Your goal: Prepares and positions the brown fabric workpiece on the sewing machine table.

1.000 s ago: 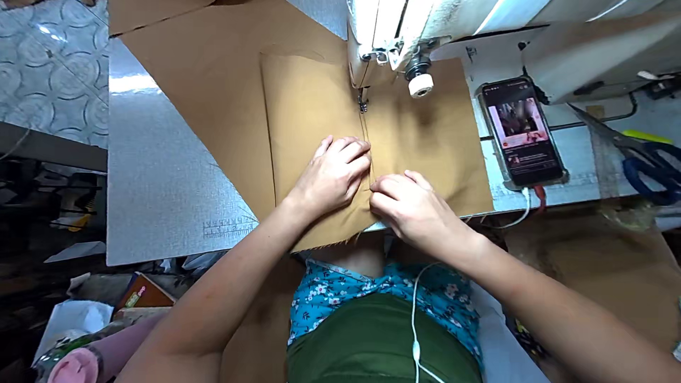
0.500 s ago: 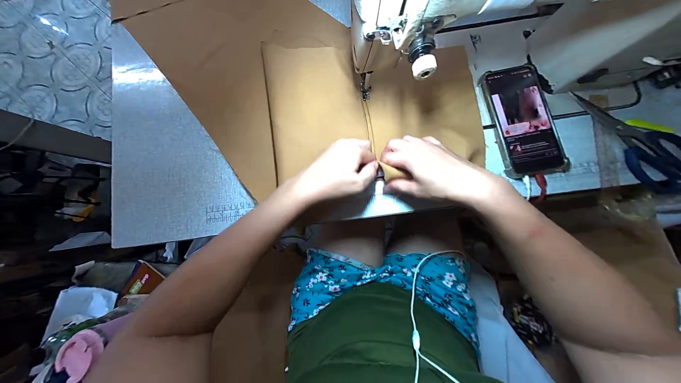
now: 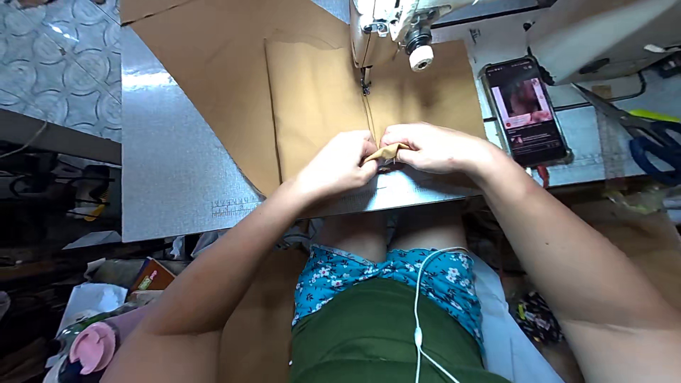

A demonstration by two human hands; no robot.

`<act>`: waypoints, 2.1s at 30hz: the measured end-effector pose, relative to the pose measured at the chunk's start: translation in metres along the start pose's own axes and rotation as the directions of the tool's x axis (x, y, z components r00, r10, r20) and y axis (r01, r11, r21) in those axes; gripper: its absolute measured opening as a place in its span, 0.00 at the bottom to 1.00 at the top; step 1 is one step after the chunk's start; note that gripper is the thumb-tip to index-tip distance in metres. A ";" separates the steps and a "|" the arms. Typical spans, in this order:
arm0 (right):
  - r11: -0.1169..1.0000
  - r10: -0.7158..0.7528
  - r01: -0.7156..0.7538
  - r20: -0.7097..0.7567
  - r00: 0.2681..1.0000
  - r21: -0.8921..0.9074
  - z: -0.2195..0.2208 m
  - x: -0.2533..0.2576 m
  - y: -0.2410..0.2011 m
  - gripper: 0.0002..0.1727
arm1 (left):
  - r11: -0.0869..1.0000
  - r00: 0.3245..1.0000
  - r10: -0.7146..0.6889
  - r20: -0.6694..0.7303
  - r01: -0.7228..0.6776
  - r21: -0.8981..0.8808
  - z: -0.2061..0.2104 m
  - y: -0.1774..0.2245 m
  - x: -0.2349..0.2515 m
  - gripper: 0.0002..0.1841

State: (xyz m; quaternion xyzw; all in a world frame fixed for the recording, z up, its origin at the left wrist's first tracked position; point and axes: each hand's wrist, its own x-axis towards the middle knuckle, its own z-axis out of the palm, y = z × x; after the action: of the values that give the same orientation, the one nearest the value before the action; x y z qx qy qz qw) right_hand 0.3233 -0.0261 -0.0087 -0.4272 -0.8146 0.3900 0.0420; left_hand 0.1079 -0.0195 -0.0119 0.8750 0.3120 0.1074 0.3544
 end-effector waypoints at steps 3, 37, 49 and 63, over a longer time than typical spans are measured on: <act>0.997 -0.026 0.021 -0.070 0.997 -0.076 0.004 -0.007 0.000 0.11 | 0.999 0.994 0.032 -0.104 -0.028 0.039 0.014 0.000 -0.004 0.14; 0.829 0.202 -0.506 -0.717 0.667 -0.238 -0.020 -0.071 -0.005 0.16 | 0.973 0.999 0.031 0.037 -0.039 0.226 0.008 -0.001 -0.010 0.29; 0.932 -0.311 0.085 -0.656 0.687 -0.352 0.094 -0.046 0.009 0.17 | 0.946 0.963 0.216 -0.162 -0.165 0.279 0.042 -0.032 -0.024 0.16; 0.909 -0.257 -0.073 -0.689 0.677 -0.411 0.095 -0.059 0.015 0.08 | 0.945 0.961 0.216 -0.174 -0.161 0.284 0.044 -0.033 -0.024 0.16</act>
State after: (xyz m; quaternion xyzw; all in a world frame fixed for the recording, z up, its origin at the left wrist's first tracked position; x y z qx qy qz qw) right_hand 0.3322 -0.1217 -0.0688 -0.5032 -0.8127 0.0067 0.2937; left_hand 0.0917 -0.0405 -0.0656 0.9251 0.2724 0.1865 0.1877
